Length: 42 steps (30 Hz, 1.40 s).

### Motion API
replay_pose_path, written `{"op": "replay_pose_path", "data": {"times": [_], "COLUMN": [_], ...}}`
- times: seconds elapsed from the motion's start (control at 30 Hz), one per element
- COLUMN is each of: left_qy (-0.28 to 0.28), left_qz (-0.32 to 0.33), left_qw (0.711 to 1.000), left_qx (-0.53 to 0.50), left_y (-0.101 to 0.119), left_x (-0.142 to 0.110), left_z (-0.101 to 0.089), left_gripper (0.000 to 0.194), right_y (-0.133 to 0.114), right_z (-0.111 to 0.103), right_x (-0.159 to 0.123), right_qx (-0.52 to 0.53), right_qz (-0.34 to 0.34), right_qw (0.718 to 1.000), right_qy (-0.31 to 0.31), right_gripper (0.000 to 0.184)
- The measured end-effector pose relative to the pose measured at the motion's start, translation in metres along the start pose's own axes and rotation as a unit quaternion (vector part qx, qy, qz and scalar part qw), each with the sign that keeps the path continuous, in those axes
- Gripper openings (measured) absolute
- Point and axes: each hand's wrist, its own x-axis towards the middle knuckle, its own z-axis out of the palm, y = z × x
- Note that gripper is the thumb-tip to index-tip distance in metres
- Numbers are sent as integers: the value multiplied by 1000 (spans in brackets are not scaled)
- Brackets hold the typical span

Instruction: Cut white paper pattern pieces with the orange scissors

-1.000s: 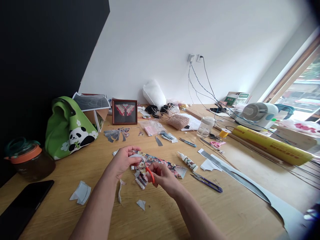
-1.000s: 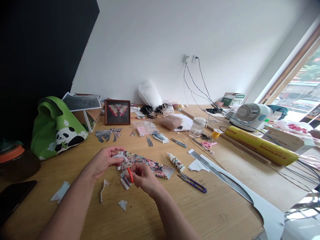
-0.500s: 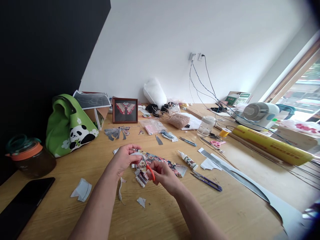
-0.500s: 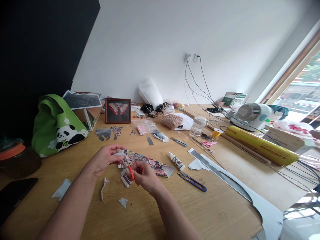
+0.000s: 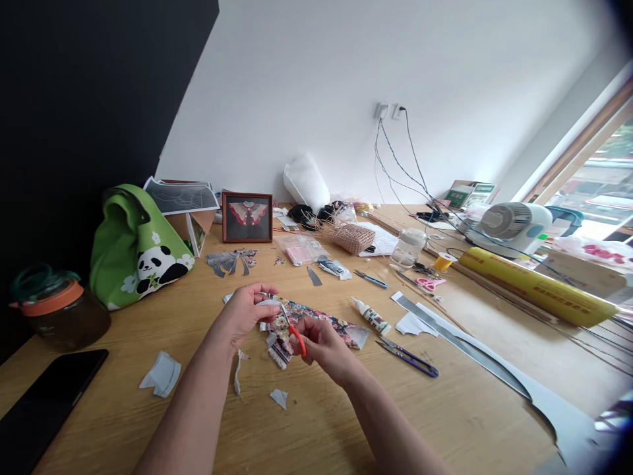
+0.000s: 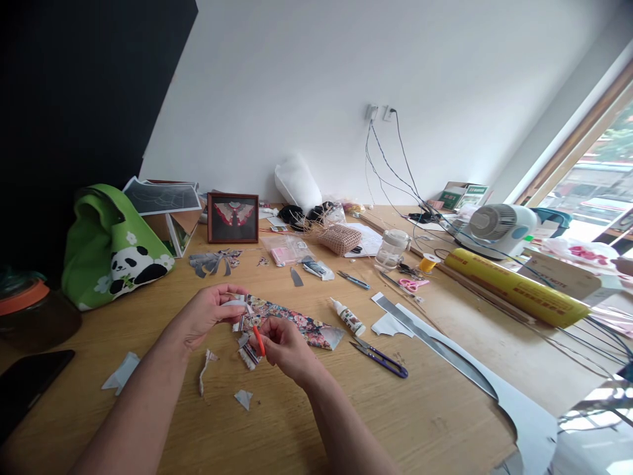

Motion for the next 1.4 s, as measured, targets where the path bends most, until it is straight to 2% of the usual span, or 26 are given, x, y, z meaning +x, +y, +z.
{"op": "replay_pose_path", "data": {"times": [0.4, 1.0, 1.4], "left_qy": [-16, -6, 3], "left_qz": [9, -18, -23], "left_qw": [1000, 1000, 1000], "left_qx": [6, -12, -1], "left_y": [-1, 2, 4], "left_x": [0, -3, -3], "left_z": [0, 1, 1], "left_gripper": [40, 46, 41], "right_y": [-5, -5, -6], "right_z": [2, 3, 3], "right_x": [0, 2, 1], "right_qx": [3, 8, 10], "right_qz": [6, 14, 17], "right_qw": [1000, 1000, 1000], "right_qy": [6, 19, 19], "right_gripper": [41, 42, 41]}}
